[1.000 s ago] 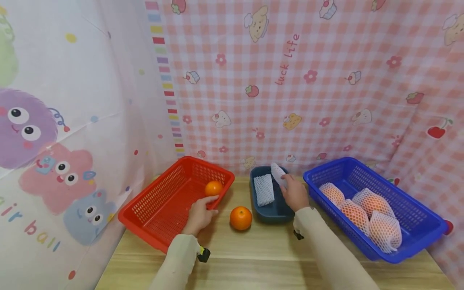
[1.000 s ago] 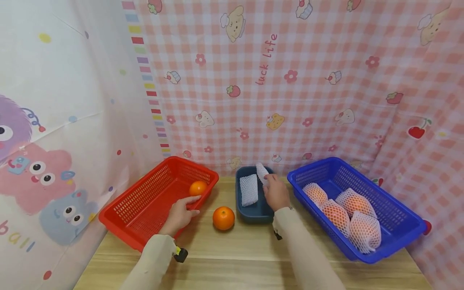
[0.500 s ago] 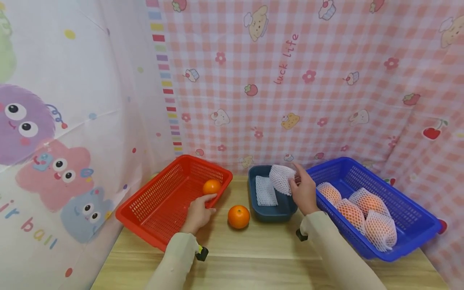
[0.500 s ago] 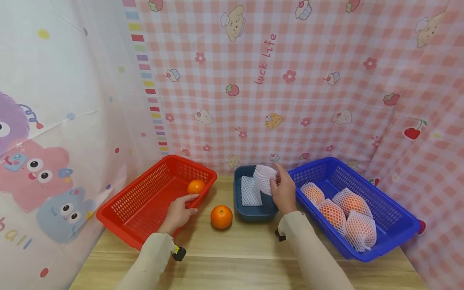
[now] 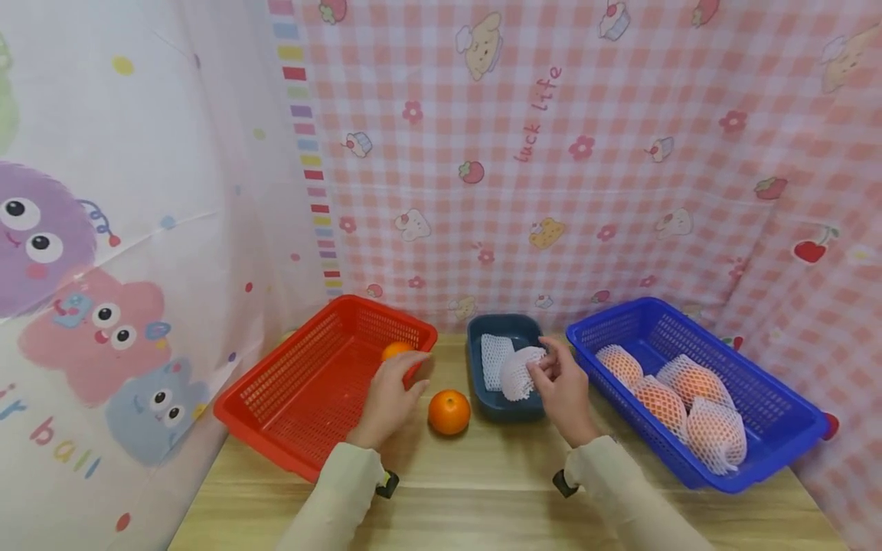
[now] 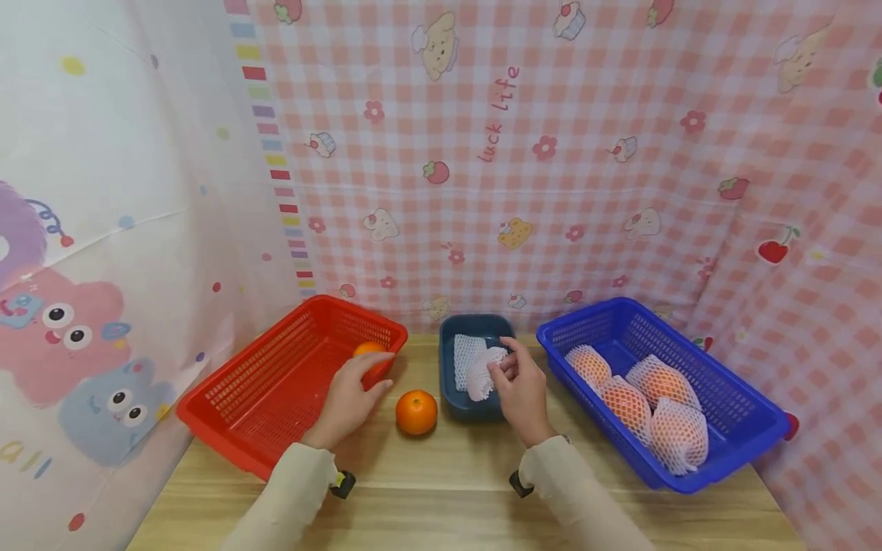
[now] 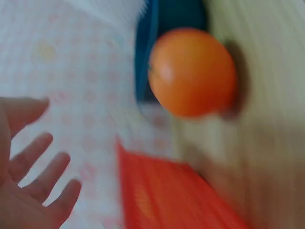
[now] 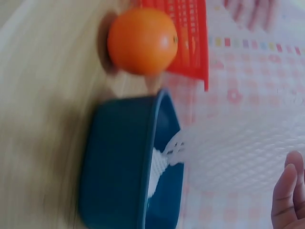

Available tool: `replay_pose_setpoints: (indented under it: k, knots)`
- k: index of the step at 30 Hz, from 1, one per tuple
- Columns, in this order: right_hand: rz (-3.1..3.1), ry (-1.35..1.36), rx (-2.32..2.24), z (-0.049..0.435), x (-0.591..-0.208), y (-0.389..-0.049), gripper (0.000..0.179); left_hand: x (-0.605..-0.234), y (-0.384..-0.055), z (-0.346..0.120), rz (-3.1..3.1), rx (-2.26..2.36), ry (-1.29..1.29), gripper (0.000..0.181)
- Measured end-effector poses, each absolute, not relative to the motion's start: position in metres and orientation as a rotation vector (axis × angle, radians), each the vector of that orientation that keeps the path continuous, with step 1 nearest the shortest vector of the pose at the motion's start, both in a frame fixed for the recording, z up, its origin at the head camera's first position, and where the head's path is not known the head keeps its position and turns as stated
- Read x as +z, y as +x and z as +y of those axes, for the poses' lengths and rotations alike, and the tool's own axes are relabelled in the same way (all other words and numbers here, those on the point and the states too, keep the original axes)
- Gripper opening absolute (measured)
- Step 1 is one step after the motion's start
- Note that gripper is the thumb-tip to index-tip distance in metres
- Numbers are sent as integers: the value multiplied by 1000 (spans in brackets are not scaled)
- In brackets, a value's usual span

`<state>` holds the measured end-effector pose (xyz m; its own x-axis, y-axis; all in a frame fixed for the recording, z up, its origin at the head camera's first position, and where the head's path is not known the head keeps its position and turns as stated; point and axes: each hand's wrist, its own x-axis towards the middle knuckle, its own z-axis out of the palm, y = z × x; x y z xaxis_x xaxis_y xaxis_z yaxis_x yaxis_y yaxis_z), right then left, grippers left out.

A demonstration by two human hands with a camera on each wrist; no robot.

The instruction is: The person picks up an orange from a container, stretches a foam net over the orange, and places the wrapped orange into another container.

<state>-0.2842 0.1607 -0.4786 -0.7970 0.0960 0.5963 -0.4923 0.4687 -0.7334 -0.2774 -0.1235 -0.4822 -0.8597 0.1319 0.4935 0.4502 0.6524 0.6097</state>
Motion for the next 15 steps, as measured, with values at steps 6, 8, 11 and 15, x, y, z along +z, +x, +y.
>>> replay_pose_setpoints:
  k: [6,8,11,15]
  knots:
    - [-2097,396,1440,135,-477,-275,43,-457,-267,-70,-2483,-1518,-659,50]
    - [-2095,427,1463,126,-476,-273,43,-454,-265,-57,-2507,-1624,-665,54]
    - [-2098,444,1534,115,-474,-272,43,-452,-264,-46,-2494,-1680,-674,57]
    - [-2092,460,1745,109,-461,-264,42,-452,-263,-42,-2413,-1750,-649,56]
